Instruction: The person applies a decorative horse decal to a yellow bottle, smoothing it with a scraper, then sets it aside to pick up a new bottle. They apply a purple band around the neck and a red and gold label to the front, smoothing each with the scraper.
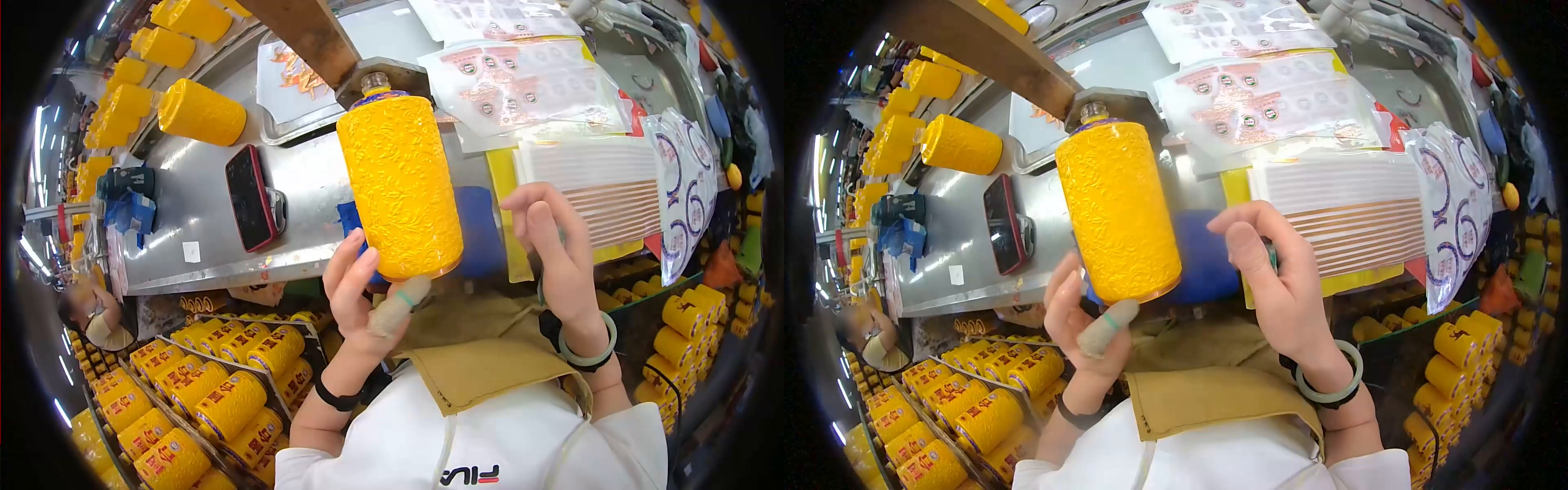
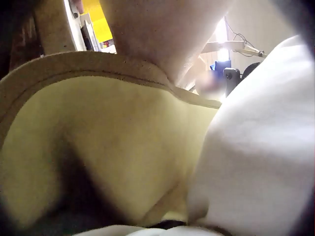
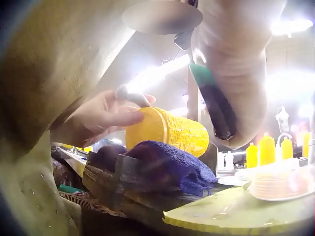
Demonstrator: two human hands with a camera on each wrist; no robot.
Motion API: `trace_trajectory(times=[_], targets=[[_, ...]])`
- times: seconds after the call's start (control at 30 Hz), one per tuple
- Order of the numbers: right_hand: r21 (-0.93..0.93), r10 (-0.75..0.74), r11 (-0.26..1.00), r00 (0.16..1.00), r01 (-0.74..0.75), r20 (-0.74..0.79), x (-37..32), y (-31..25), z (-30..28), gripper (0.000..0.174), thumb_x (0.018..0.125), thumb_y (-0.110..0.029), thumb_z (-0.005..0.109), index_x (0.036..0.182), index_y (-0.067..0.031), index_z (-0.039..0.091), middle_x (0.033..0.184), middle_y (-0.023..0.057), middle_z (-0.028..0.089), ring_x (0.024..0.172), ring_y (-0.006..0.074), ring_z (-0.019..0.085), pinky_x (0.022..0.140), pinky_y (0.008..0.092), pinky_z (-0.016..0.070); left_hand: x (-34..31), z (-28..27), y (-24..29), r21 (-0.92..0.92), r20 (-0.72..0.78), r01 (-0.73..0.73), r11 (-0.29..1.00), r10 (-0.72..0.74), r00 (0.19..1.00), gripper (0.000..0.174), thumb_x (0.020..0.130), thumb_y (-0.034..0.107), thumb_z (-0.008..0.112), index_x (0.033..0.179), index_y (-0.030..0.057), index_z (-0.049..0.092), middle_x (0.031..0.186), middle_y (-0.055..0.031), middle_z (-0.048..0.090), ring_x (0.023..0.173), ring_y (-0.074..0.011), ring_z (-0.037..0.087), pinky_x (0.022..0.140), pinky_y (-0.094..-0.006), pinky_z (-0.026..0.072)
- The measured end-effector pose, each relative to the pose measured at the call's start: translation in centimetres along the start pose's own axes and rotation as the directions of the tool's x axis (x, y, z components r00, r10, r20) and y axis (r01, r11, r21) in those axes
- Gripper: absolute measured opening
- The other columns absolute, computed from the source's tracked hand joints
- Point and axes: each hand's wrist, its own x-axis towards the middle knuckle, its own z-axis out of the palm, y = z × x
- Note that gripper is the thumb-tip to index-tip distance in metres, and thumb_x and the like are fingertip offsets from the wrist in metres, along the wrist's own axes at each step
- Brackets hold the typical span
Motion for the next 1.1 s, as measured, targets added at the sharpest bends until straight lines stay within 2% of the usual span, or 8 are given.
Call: trace_trajectory(times=[0.07, 0.23, 0.37, 0.7, 0.8, 0.87, 1.0, 1.1], targets=[[0.011, 0.008, 1.0, 1.0, -0.008, 0.017, 0.2, -0.3, 0.4, 0.036, 0.111, -0.035, 0.053, 0.11, -0.0011, 0.065, 0.087, -0.0003, 0.058, 0.082, 0.0088, 0.049, 0.076, 0.0249, 0.0421, 1.0, -0.2, 0.7, 0.44, 0.243, -0.43, 0.789, 0.356, 0.902, 0.048, 0.081, 0.01, 0.087, 0.125, 0.0192, 0.069, 0.14, -0.0139, 0.051, 0.13, -0.0381, 0.054, 0.111, -0.0531, 0.0491], [0.04, -0.014, 0.999, 0.999, 0.013, 0.04, 0.3, -0.7, 0.9, 0.036, 0.11, -0.035, 0.054, 0.11, -0.0009, 0.065, 0.088, -0.0001, 0.058, 0.082, 0.0091, 0.05, 0.076, 0.0249, 0.0425, 2.1, 0.9, 0.2, 0.457, 0.324, -0.608, 0.649, 0.516, 0.793, 0.028, 0.081, 0.017, 0.085, 0.107, 0.0182, 0.075, 0.131, -0.0061, 0.062, 0.129, -0.0374, 0.055, 0.107, -0.0556, 0.0516], [0.028, -0.016, 0.999, 0.999, 0.015, 0.036, 0.0, -0.9, 0.4, 0.036, 0.11, -0.035, 0.053, 0.11, -0.0011, 0.065, 0.088, -0.0001, 0.059, 0.082, 0.0092, 0.05, 0.075, 0.0249, 0.0427, 3.0, -0.1, 1.6, 0.347, 0.44, -0.401, 0.847, 0.231, 0.868, 0.058, 0.081, 0.016, 0.089, 0.133, 0.0101, 0.061, 0.143, -0.0183, 0.047, 0.132, -0.0432, 0.051, 0.11, -0.0539, 0.048], [0.034, 0.001, 0.999, 1.0, -0.002, 0.026, -0.1, -0.8, 0.1, 0.038, 0.111, -0.036, 0.052, 0.11, -0.0006, 0.066, 0.086, -0.0001, 0.058, 0.081, 0.0085, 0.049, 0.073, 0.0249, 0.0413, 2.0, 0.2, 1.3, 0.381, 0.329, -0.37, 0.847, 0.25, 0.911, 0.054, 0.075, 0.019, 0.093, 0.119, 0.0077, 0.064, 0.137, -0.023, 0.05, 0.124, -0.0424, 0.058, 0.1, -0.0489, 0.0566], [0.021, -0.001, 1.0, 0.999, 0.001, 0.041, -0.2, -1.2, 0.0, 0.038, 0.111, -0.036, 0.052, 0.11, -0.0007, 0.065, 0.086, 0.0001, 0.058, 0.081, 0.0083, 0.049, 0.074, 0.0248, 0.0412, 2.3, 0.9, 2.0, 0.517, 0.337, -0.396, 0.759, 0.244, 0.909, 0.028, 0.084, 0.03, 0.079, 0.102, 0.0093, 0.075, 0.133, -0.0221, 0.056, 0.121, -0.0424, 0.06, 0.104, -0.0564, 0.0553], [0.03, -0.005, 1.0, 0.999, 0.004, 0.046, -0.4, -1.0, -0.4, 0.037, 0.111, -0.035, 0.052, 0.11, -0.0008, 0.065, 0.086, 0.0002, 0.058, 0.082, 0.0084, 0.049, 0.074, 0.0249, 0.0412, 3.1, 1.4, 1.9, 0.553, 0.565, -0.71, 0.436, 0.429, 0.704, 0.027, 0.086, 0.03, 0.076, 0.103, 0.0086, 0.073, 0.131, -0.018, 0.056, 0.128, -0.0435, 0.053, 0.103, -0.0642, 0.0536], [0.037, -0.046, 0.998, 0.999, 0.045, 0.013, -0.7, -0.8, -0.7, 0.037, 0.111, -0.035, 0.051, 0.109, -0.0007, 0.065, 0.085, 0.0005, 0.057, 0.082, 0.0088, 0.05, 0.075, 0.0249, 0.0412, 2.8, 1.5, 2.7, 0.574, 0.593, -0.699, 0.427, 0.372, 0.714, 0.046, 0.073, 0.023, 0.093, 0.11, 0.0108, 0.068, 0.132, -0.0149, 0.052, 0.123, -0.0453, 0.055, 0.1, -0.0577, 0.0573], [0.061, -0.048, 0.997, 0.999, 0.048, -0.007, -0.8, -0.3, -0.9, 0.036, 0.111, -0.034, 0.051, 0.109, -0.0007, 0.065, 0.085, 0.0003, 0.057, 0.082, 0.0092, 0.05, 0.076, 0.0251, 0.0415, 3.0, 0.0, 2.2, 0.433, 0.494, -0.578, 0.692, 0.355, 0.794, 0.038, 0.071, 0.011, 0.093, 0.1, 0.0092, 0.068, 0.129, -0.0156, 0.053, 0.127, -0.0445, 0.055, 0.108, -0.0612, 0.0514]])
